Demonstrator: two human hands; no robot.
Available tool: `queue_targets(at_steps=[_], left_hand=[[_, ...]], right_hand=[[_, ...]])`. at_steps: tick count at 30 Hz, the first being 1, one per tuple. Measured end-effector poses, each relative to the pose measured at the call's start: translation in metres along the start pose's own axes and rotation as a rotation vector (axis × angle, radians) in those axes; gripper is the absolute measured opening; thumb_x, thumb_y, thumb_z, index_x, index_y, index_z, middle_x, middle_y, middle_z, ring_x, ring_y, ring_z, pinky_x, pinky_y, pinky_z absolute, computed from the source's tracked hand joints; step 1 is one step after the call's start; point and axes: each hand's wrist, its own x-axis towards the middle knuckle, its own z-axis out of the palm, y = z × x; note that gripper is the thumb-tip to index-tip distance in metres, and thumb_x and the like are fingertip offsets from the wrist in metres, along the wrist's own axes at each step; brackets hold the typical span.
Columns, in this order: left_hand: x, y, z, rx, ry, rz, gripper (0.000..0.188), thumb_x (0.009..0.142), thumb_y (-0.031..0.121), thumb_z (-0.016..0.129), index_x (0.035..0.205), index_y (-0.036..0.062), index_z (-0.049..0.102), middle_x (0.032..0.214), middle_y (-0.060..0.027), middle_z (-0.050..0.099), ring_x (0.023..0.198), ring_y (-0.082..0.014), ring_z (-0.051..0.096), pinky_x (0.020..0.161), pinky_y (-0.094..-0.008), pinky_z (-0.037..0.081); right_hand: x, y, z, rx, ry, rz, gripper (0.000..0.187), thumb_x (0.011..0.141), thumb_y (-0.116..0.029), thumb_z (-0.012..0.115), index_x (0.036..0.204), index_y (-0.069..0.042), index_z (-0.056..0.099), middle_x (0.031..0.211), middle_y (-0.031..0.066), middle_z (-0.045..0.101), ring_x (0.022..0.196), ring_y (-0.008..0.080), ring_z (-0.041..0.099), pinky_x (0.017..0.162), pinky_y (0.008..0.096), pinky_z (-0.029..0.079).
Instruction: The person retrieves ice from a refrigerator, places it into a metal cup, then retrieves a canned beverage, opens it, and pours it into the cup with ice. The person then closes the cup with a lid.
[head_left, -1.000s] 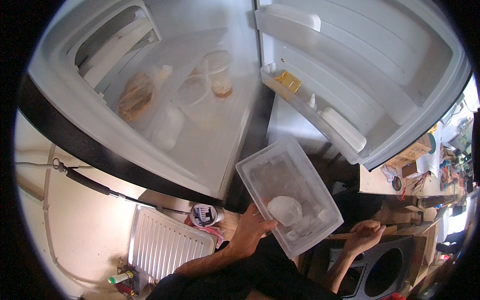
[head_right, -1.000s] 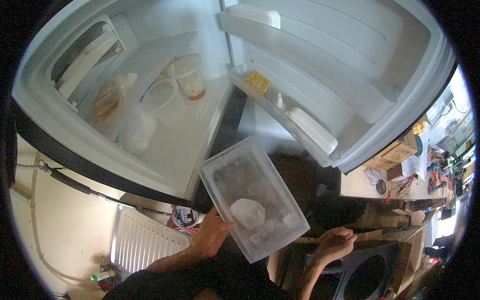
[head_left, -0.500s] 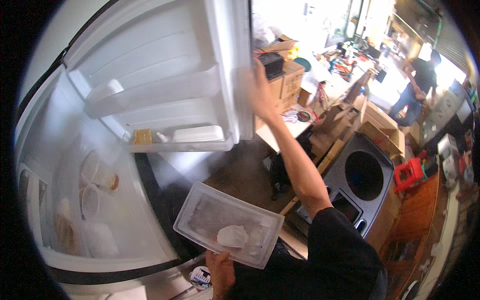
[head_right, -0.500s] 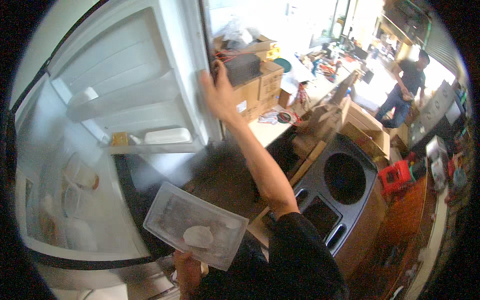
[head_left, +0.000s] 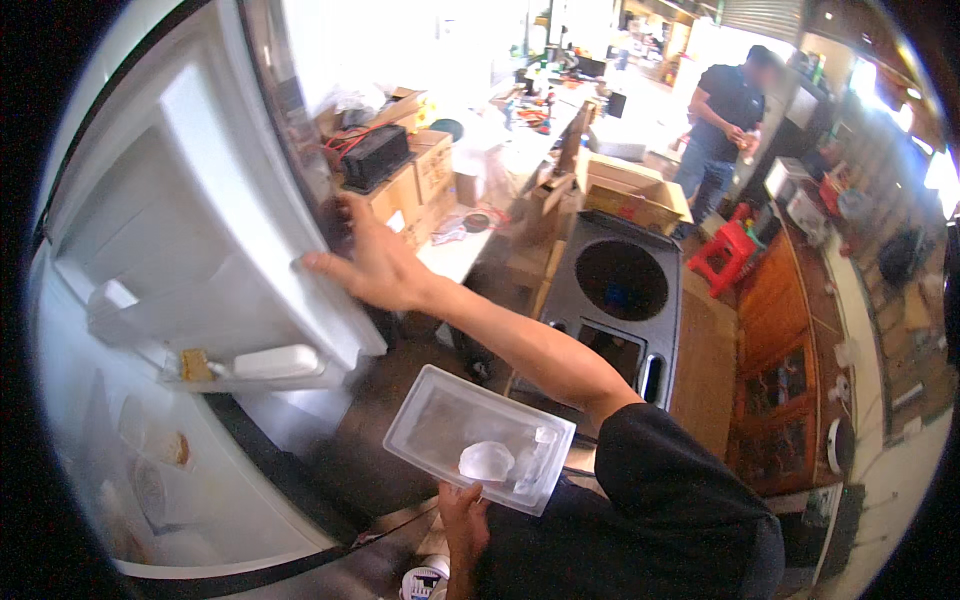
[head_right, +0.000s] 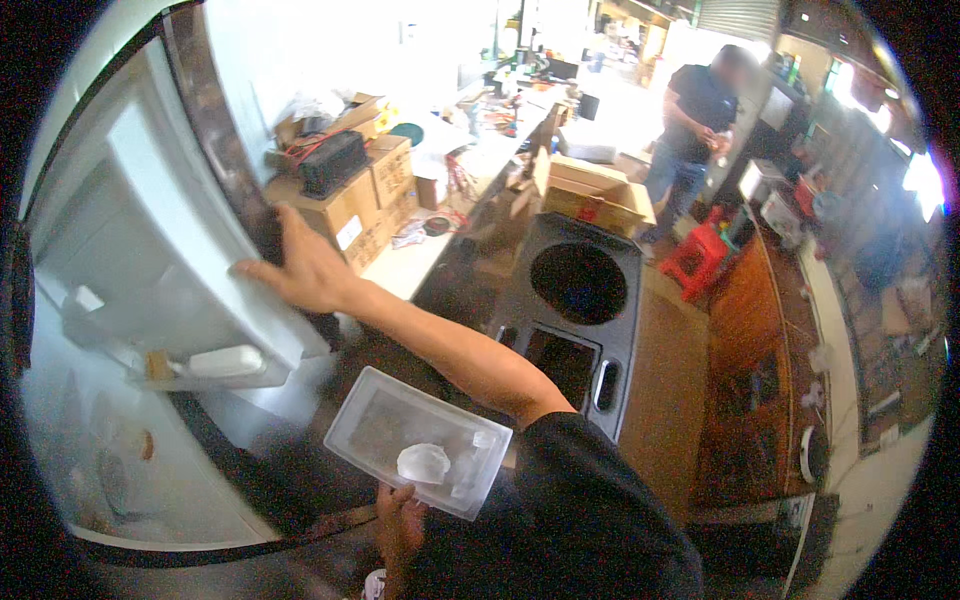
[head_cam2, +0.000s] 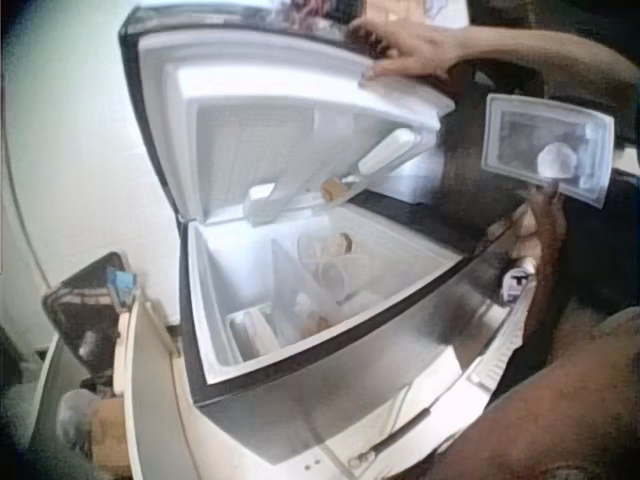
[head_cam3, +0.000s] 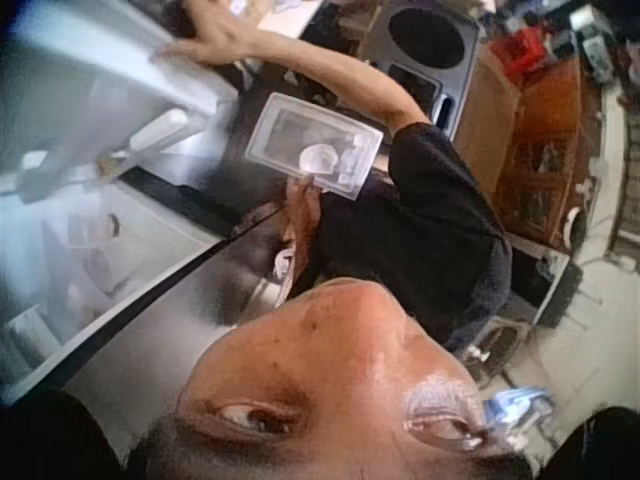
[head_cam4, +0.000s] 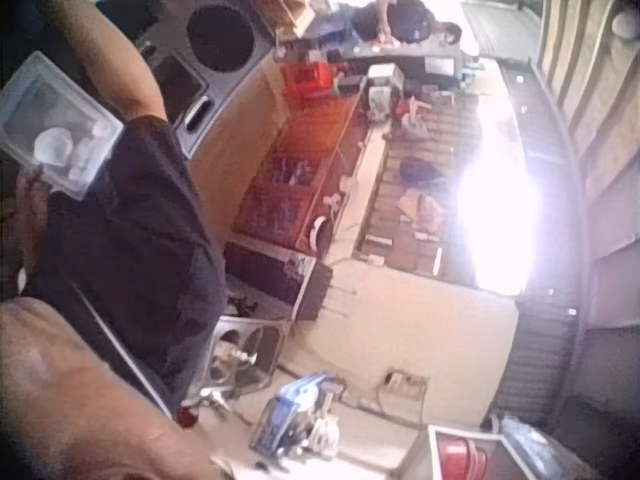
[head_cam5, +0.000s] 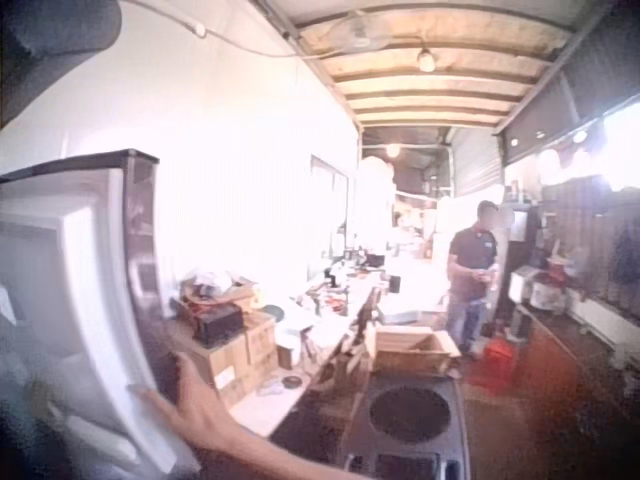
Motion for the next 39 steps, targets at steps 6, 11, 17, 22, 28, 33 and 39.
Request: queue_targets(at_steps=[6, 11, 17, 22, 28, 33, 39], left_hand=[[-0.004, -0.031, -0.004, -0.029, -0.219, -0.056, 0.069, 0.077, 0.008, 0.070, 0.137, 0.0001, 0.037, 0.125, -0.0144, 0.053, 0.115, -0.0271, 0.055, 0.099, -0.0447, 0.047], [-0.015, -0.052, 0.007, -0.010, -0.294, -0.085, 0.070, 0.076, 0.011, 0.071, 0.137, -0.0003, 0.038, 0.131, -0.0158, 0.051, 0.122, -0.0293, 0.052, 0.104, -0.0453, 0.043], [-0.017, -0.082, -0.010, 0.073, -0.303, 0.023, 0.062, 0.086, 0.025, 0.067, 0.136, -0.0033, 0.044, 0.136, -0.0152, 0.053, 0.126, -0.0279, 0.050, 0.110, -0.0431, 0.036], [-0.018, -0.102, 0.001, 0.165, -0.216, 0.100, 0.064, 0.083, 0.023, 0.059, 0.140, 0.0027, 0.039, 0.134, -0.0167, 0.052, 0.121, -0.0320, 0.052, 0.103, -0.0476, 0.041], [-0.035, -0.115, 0.068, 0.239, -0.303, -0.052, 0.065, 0.085, 0.031, 0.058, 0.141, 0.0019, 0.041, 0.136, -0.0151, 0.052, 0.125, -0.0313, 0.050, 0.105, -0.0482, 0.040], [-0.039, -0.120, 0.115, 0.296, -0.324, -0.055, 0.066, 0.086, 0.035, 0.059, 0.141, 0.0027, 0.041, 0.136, -0.0128, 0.052, 0.125, -0.0297, 0.049, 0.106, -0.0461, 0.037], [-0.011, -0.124, 0.133, 0.306, -0.456, -0.097, 0.077, 0.076, 0.028, 0.064, 0.141, -0.0037, 0.037, 0.136, -0.0156, 0.047, 0.127, -0.0296, 0.045, 0.109, -0.0455, 0.034]], right_hand=[[-0.070, -0.073, 0.020, -0.054, -0.048, 0.016, 0.091, 0.084, -0.046, 0.073, 0.136, 0.011, 0.026, 0.113, 0.0373, 0.055, 0.102, 0.0513, 0.059, 0.089, 0.0507, 0.049], [-0.135, -0.126, 0.035, 0.133, -0.275, -0.154, 0.089, 0.083, -0.027, 0.073, 0.145, 0.008, 0.020, 0.133, 0.0345, 0.046, 0.115, 0.0487, 0.055, 0.098, 0.0490, 0.048], [-0.176, -0.154, -0.035, 0.102, -0.239, -0.410, 0.086, 0.078, -0.027, 0.075, 0.139, 0.013, 0.030, 0.134, 0.0349, 0.044, 0.125, 0.0470, 0.047, 0.105, 0.0486, 0.042], [-0.212, -0.145, -0.143, -0.029, -0.075, -0.228, 0.074, 0.082, -0.027, 0.072, 0.136, 0.011, 0.037, 0.135, 0.0316, 0.046, 0.126, 0.0453, 0.046, 0.106, 0.0476, 0.040], [-0.269, -0.126, -0.278, -0.150, 0.222, -0.001, 0.056, 0.088, -0.027, 0.069, 0.130, 0.004, 0.049, 0.126, 0.0247, 0.056, 0.116, 0.0406, 0.055, 0.098, 0.0453, 0.047], [-0.343, -0.107, -0.347, -0.312, 0.648, 0.389, 0.038, 0.088, -0.017, 0.072, 0.119, 0.002, 0.061, 0.109, 0.0201, 0.067, 0.099, 0.0295, 0.067, 0.087, 0.0371, 0.053], [-0.495, -0.050, -0.370, -0.639, 1.085, 0.867, 0.035, 0.092, -0.022, 0.069, 0.118, 0.001, 0.063, 0.101, 0.0168, 0.072, 0.090, 0.0232, 0.071, 0.081, 0.0348, 0.056]])
